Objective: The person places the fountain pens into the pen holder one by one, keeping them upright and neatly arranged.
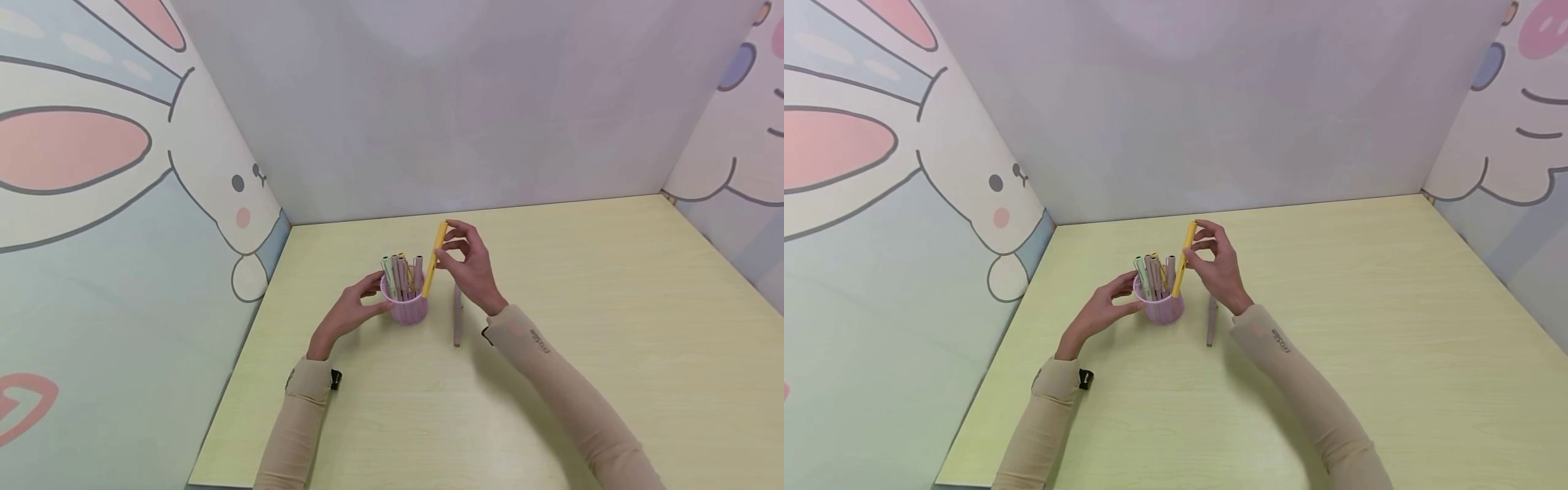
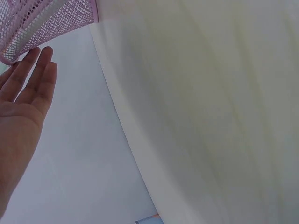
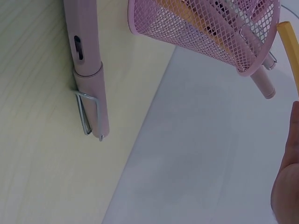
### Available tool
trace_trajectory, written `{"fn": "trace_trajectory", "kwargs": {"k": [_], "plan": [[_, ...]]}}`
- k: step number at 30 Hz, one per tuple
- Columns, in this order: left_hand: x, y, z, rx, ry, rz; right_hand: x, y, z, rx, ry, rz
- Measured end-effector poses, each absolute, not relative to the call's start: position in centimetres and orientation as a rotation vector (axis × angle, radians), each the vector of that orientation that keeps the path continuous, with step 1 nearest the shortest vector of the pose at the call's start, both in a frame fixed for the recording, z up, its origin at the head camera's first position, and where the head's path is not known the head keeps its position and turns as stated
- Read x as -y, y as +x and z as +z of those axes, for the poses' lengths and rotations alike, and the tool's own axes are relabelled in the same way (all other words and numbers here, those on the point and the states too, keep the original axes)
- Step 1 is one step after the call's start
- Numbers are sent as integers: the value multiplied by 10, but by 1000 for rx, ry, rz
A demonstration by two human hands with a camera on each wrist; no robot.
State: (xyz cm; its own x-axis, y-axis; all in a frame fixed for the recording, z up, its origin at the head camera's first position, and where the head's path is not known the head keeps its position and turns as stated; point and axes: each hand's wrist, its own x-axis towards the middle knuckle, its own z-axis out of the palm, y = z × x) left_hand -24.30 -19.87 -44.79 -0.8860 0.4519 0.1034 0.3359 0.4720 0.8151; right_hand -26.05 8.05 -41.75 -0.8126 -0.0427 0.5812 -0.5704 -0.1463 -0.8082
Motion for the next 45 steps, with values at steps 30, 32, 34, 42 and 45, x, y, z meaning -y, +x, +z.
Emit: {"fn": "trace_trajectory", "kwargs": {"k": [30, 32, 34, 42, 45], "plan": [[198, -245, -449, -2582, 682, 1392, -80, -257, -428, 1921, 609, 1967], [199, -244, -448, -2580, 683, 1395, -84, -257, -429, 1921, 579, 1969], [199, -244, -448, -2580, 686, 1398, -88, -258, -429, 1927, 541, 1977], [201, -242, -446, -2581, 685, 1384, -103, -248, -418, 1987, 429, 2000], [202, -240, -445, -2577, 687, 1390, -107, -240, -408, 1996, 417, 1994]]}}
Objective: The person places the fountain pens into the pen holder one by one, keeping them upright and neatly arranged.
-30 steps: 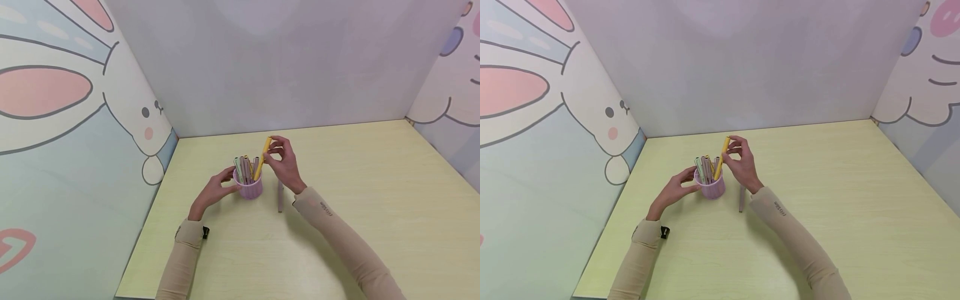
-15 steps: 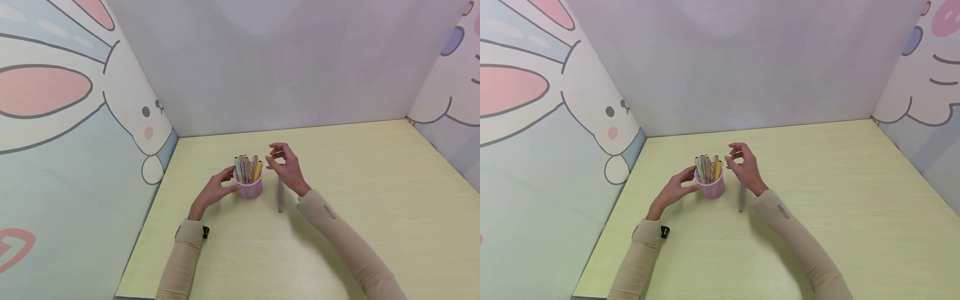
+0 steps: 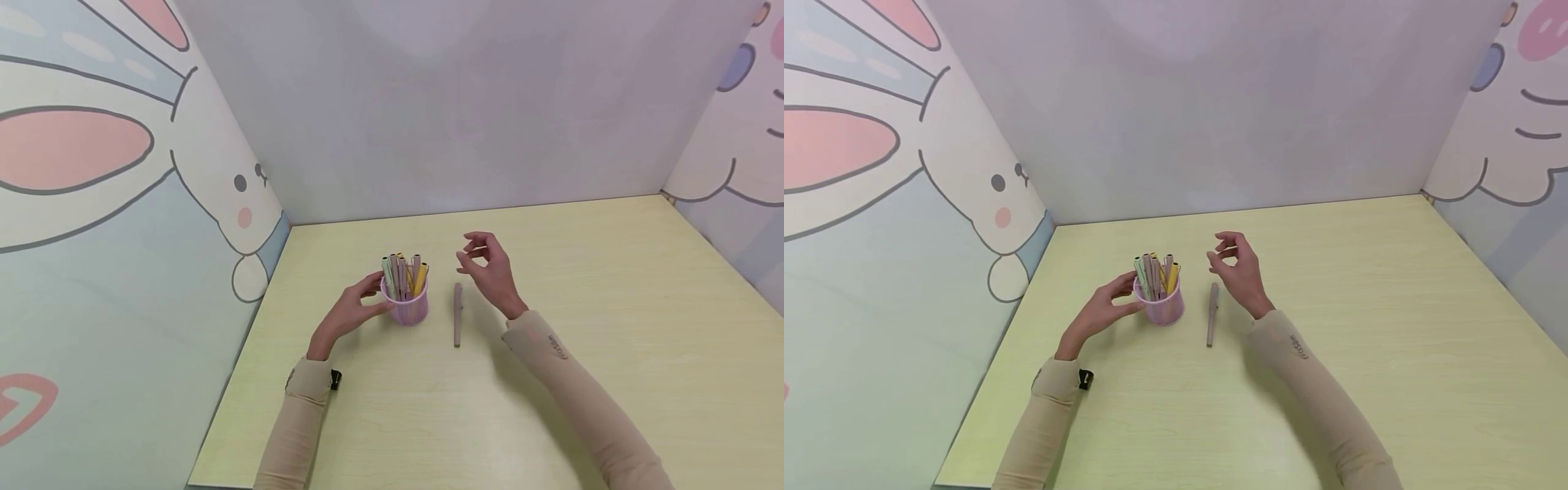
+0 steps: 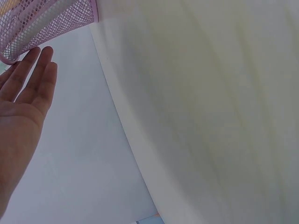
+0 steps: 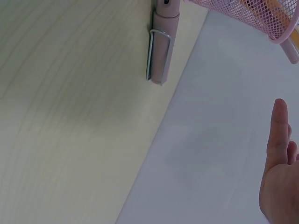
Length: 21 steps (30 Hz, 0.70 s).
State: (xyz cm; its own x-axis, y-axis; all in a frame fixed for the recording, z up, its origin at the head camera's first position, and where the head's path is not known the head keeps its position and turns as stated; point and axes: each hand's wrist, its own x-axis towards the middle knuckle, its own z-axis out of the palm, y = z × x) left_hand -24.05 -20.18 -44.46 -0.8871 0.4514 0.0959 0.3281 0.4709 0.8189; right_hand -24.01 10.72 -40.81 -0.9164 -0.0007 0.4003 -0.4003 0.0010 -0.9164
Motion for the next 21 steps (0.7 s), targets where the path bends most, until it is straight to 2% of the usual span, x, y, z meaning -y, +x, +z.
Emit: {"fn": "trace_trajectory", "kwargs": {"k": [16, 21], "plan": [[203, -241, -444, -2573, 681, 1378, -132, -233, -407, 2167, 232, 1987], [203, -242, -446, -2571, 686, 1382, -143, -247, -434, 2257, 172, 1961]]}}
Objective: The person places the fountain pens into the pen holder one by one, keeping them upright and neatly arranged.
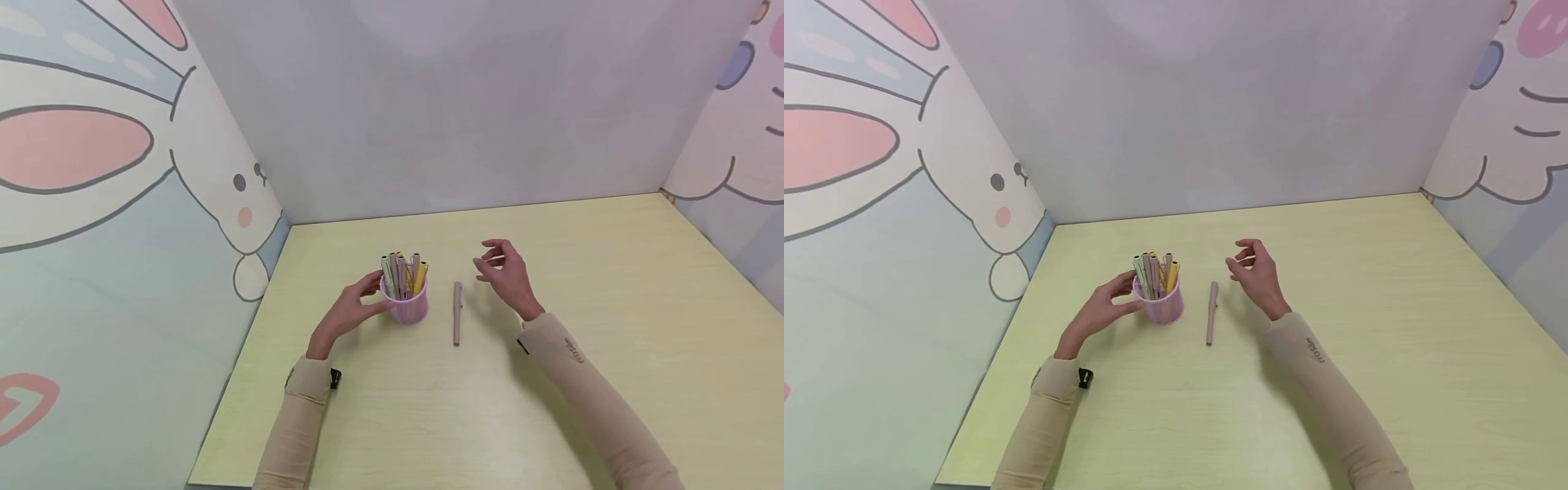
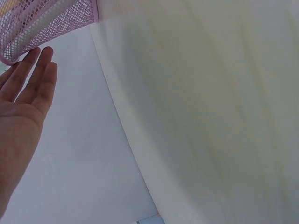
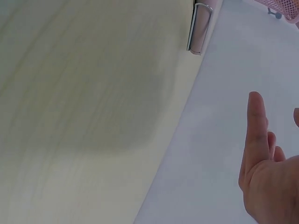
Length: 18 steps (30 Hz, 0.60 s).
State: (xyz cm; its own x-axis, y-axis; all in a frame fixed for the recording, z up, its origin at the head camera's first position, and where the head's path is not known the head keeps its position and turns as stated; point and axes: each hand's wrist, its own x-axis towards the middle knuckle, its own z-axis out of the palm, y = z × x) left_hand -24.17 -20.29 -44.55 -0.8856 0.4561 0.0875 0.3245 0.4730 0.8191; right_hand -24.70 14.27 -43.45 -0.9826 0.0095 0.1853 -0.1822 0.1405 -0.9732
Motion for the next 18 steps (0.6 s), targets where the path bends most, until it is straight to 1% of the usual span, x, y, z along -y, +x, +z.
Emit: {"fn": "trace_trajectory", "kwargs": {"k": [2, 18], "plan": [[203, -242, -446, -2572, 700, 1388, -146, -252, -445, 2297, 155, 1954], [203, -243, -447, -2568, 721, 1402, -149, -251, -457, 2660, 88, 1940]]}}
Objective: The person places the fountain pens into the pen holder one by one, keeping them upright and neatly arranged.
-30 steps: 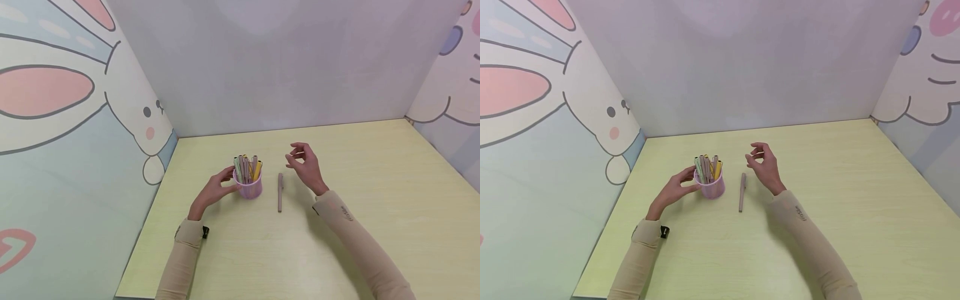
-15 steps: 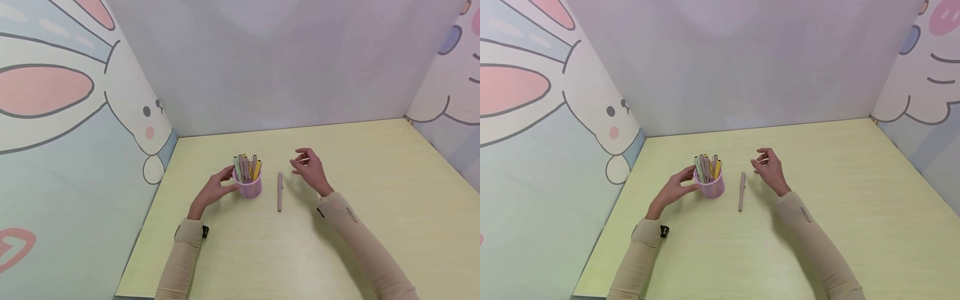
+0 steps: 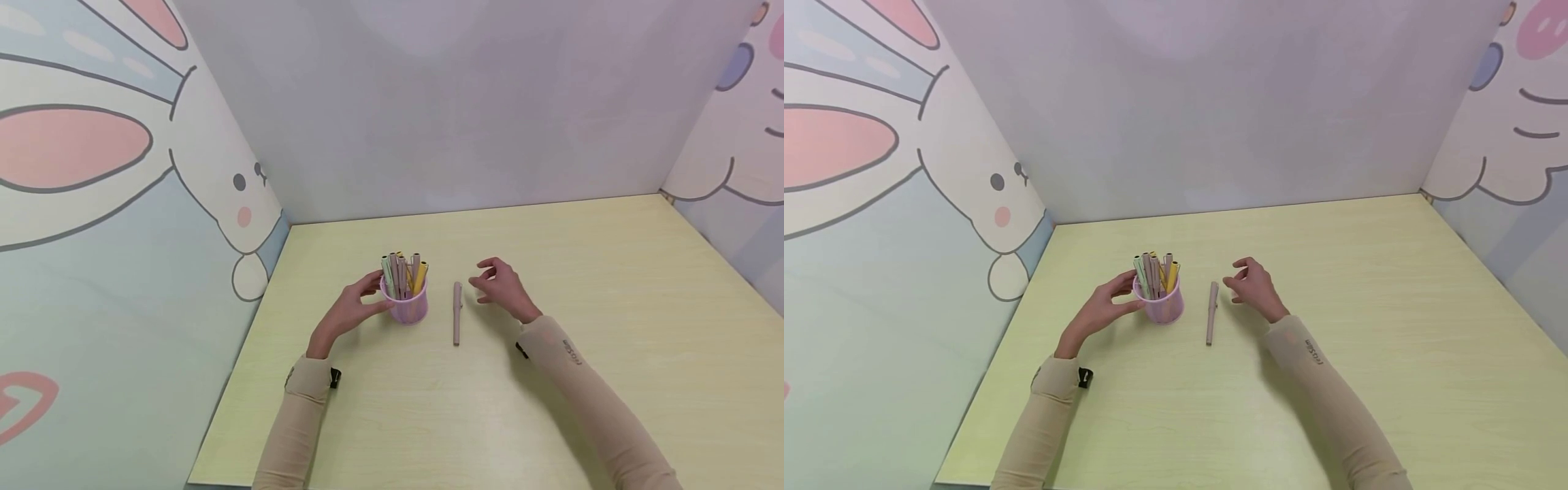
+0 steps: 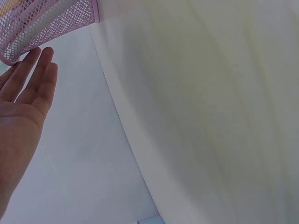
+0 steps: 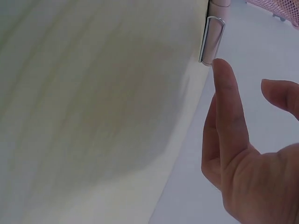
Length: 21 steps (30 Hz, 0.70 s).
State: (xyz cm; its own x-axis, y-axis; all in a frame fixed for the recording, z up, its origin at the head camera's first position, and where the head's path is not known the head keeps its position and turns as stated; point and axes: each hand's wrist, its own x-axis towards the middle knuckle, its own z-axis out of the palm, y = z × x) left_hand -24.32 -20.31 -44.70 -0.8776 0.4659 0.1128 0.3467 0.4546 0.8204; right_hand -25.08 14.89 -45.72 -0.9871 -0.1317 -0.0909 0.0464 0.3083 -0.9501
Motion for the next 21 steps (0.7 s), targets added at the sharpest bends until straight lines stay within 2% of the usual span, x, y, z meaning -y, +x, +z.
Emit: {"fn": "trace_trajectory", "kwargs": {"k": [21], "plan": [[200, -244, -447, -2581, 685, 1388, -140, -253, -463, -2302, -35, -1648]]}}
